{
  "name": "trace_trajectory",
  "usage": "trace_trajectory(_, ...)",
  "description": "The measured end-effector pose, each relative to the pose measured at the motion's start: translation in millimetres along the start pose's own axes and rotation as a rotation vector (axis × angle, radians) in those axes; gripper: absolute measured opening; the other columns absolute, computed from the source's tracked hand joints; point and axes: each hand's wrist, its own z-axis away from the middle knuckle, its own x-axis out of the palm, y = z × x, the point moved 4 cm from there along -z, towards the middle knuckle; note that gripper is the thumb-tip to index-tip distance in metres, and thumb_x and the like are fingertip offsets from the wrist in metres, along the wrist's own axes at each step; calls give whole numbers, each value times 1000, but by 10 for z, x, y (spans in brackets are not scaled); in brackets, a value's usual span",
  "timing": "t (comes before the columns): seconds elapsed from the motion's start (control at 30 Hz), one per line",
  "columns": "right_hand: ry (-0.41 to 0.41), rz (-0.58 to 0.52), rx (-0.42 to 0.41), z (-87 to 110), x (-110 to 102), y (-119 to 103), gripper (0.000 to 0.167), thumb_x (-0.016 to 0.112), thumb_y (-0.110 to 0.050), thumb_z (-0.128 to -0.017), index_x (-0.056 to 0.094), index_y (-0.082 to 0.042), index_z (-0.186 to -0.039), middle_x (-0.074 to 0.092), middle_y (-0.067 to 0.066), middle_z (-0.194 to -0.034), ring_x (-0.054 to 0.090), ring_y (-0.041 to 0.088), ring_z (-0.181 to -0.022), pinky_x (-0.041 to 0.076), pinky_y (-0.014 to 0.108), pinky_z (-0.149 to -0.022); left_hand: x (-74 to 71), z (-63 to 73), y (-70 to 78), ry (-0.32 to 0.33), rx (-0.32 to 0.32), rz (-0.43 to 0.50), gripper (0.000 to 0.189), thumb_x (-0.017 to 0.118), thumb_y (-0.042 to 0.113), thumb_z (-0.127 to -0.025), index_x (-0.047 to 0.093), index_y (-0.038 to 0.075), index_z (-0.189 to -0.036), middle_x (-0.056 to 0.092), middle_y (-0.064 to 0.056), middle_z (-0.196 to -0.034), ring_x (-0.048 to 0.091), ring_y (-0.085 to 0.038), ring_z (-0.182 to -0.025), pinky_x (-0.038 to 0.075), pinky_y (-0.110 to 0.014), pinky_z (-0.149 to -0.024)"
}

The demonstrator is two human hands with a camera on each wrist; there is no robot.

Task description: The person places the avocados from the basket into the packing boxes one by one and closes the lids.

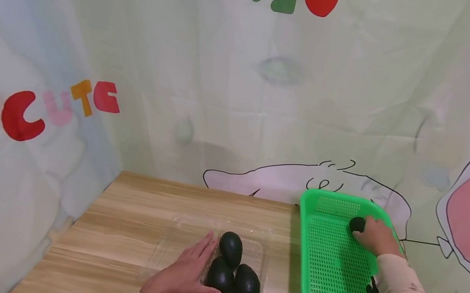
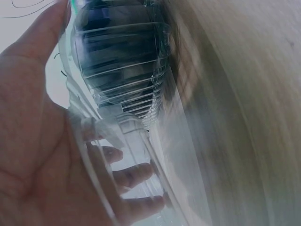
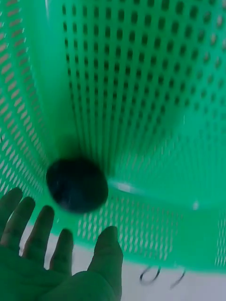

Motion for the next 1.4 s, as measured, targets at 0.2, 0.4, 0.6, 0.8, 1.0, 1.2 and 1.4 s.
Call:
trace_trajectory(0.2,55,7,89,-25,216,90,81,68,-34,-95,31,20,-142,34,51,-133,42,68,-115,46,74,-80,-13,-5,16,1,8,2,131,72,79,-71,13,7,-163,4,-18,-171,17,-40,-154,21,-68,-117)
trace_trajectory(0.4,145,48,110,-60,320,80,75,69,-27,-94,33,19,-140,33,52,-130,36,72,-114,45,77,-75,22,-21,7,-20,-22,23,130,72,80,-71,14,9,-163,4,-16,-171,16,-38,-155,21,-67,-118)
trace_trajectory(0.6,183,113,107,-144,356,38,75,72,-24,-92,34,22,-137,35,54,-124,39,73,-113,49,74,-71,37,-19,6,-16,-24,21,131,74,78,-70,14,8,-163,5,-16,-171,17,-38,-155,22,-66,-118)
trace_trajectory(0.8,209,142,113,-220,396,50,72,72,-27,-92,38,22,-132,39,53,-120,43,70,-109,49,71,-70,35,-15,23,-15,-20,16,131,74,79,-70,14,7,-163,6,-17,-171,17,-39,-155,22,-66,-118)
trace_trajectory(1.0,248,155,105,-291,460,26,65,70,-26,-94,41,21,-128,42,50,-116,46,68,-105,50,69,-64,25,-3,6,-16,-25,14,131,74,78,-70,13,8,-163,5,-16,-171,19,-40,-154,23,-69,-116)
trace_trajectory(1.2,272,120,102,-343,552,32,59,66,-23,-97,40,20,-127,41,50,-117,45,68,-105,50,68,-62,6,-3,-14,-15,-25,7,132,73,79,-70,13,8,-163,5,-16,-171,19,-40,-154,24,-69,-116)
trace_trajectory(1.4,247,77,87,-348,575,78,56,64,-20,-98,39,20,-128,40,52,-116,46,70,-102,49,69,-65,-13,-6,11,-15,-15,-1,132,74,78,-70,13,8,-163,5,-18,-170,20,-41,-153,24,-68,-116)
